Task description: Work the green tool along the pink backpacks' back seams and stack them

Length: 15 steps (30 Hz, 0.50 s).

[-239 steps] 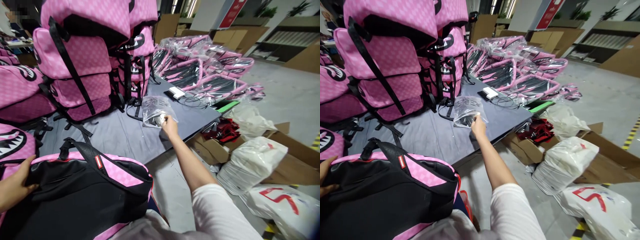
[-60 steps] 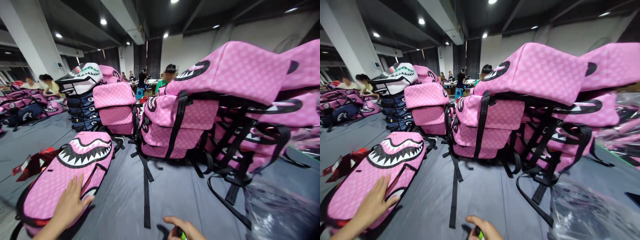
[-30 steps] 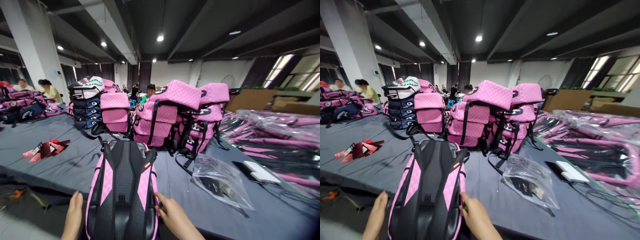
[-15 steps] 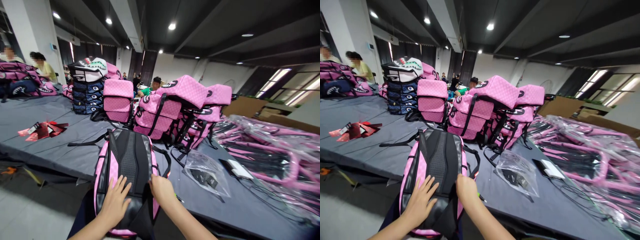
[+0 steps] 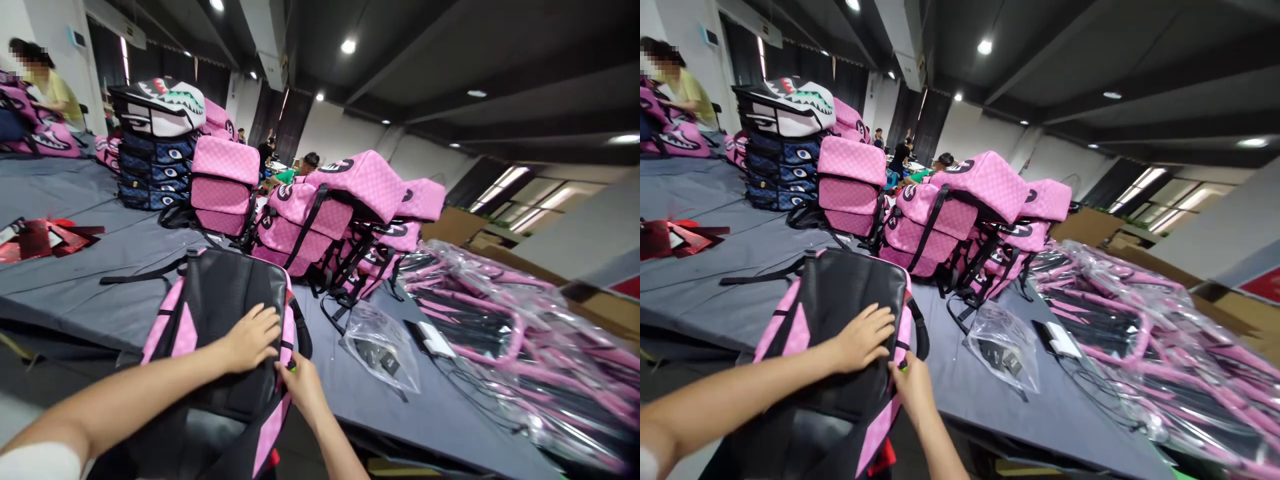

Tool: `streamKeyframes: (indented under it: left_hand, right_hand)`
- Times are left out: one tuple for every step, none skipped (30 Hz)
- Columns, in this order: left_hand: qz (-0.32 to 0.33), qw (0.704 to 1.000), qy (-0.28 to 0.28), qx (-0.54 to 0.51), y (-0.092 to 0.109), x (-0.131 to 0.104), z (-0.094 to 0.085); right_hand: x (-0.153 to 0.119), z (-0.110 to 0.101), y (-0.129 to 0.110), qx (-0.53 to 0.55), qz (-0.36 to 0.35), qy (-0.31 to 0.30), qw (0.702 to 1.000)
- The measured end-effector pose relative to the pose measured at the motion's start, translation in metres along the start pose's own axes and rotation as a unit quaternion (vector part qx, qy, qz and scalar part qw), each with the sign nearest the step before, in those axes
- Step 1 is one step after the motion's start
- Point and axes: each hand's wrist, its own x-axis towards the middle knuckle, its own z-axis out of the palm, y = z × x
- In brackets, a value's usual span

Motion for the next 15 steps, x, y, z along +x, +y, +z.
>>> streamKeyframes:
  left_hand:
    - [0.026,1.000,0.014,0.011,-0.012,0.019,-0.007]
    - [0.051,0.998,0.026,0.025,-0.021,0.033,-0.015]
    - [0.071,0.996,0.037,0.042,-0.028,0.043,-0.023]
    - [0.091,0.993,0.042,0.060,-0.031,0.050,-0.030]
    - [0.105,0.990,0.044,0.079,-0.032,0.053,-0.037]
    - [0.112,0.988,0.041,0.097,-0.031,0.054,-0.043]
    - [0.112,0.986,0.033,0.115,-0.029,0.054,-0.047]
    - [0.109,0.985,0.022,0.128,-0.028,0.053,-0.051]
    - [0.106,0.985,0.009,0.137,-0.028,0.052,-0.053]
    - [0.104,0.984,-0.006,0.141,-0.031,0.050,-0.055]
    - [0.106,0.984,-0.020,0.142,-0.036,0.047,-0.058]
    - [0.111,0.983,-0.033,0.140,-0.044,0.044,-0.061]
    - [0.117,0.983,-0.042,0.138,-0.054,0.042,-0.065]
    - [0.122,0.982,-0.047,0.140,-0.064,0.039,-0.070]
    - [0.127,0.980,-0.051,0.146,-0.075,0.036,-0.076]
  right_hand:
    - [-0.008,-0.005,-0.006,-0.013,-0.024,0.009,1.000]
    - [-0.016,-0.012,-0.011,-0.026,-0.049,0.018,0.998]
    - [-0.022,-0.018,-0.016,-0.041,-0.073,0.026,0.996]
    - [-0.026,-0.025,-0.020,-0.057,-0.092,0.034,0.994]
    - [-0.027,-0.032,-0.022,-0.074,-0.105,0.040,0.991]
    - [-0.026,-0.038,-0.024,-0.092,-0.112,0.044,0.988]
    - [-0.024,-0.043,-0.025,-0.108,-0.115,0.045,0.986]
    - [-0.020,-0.046,-0.025,-0.121,-0.114,0.041,0.985]
    - [-0.016,-0.047,-0.025,-0.132,-0.113,0.033,0.984]
    - [-0.013,-0.047,-0.024,-0.140,-0.112,0.022,0.984]
    - [-0.010,-0.045,-0.023,-0.147,-0.112,0.012,0.983]
    - [-0.009,-0.042,-0.022,-0.153,-0.113,0.002,0.982]
    - [-0.009,-0.039,-0.020,-0.158,-0.113,-0.004,0.981]
    - [-0.009,-0.036,-0.019,-0.161,-0.113,-0.008,0.980]
    - [-0.009,-0.033,-0.017,-0.163,-0.110,-0.008,0.980]
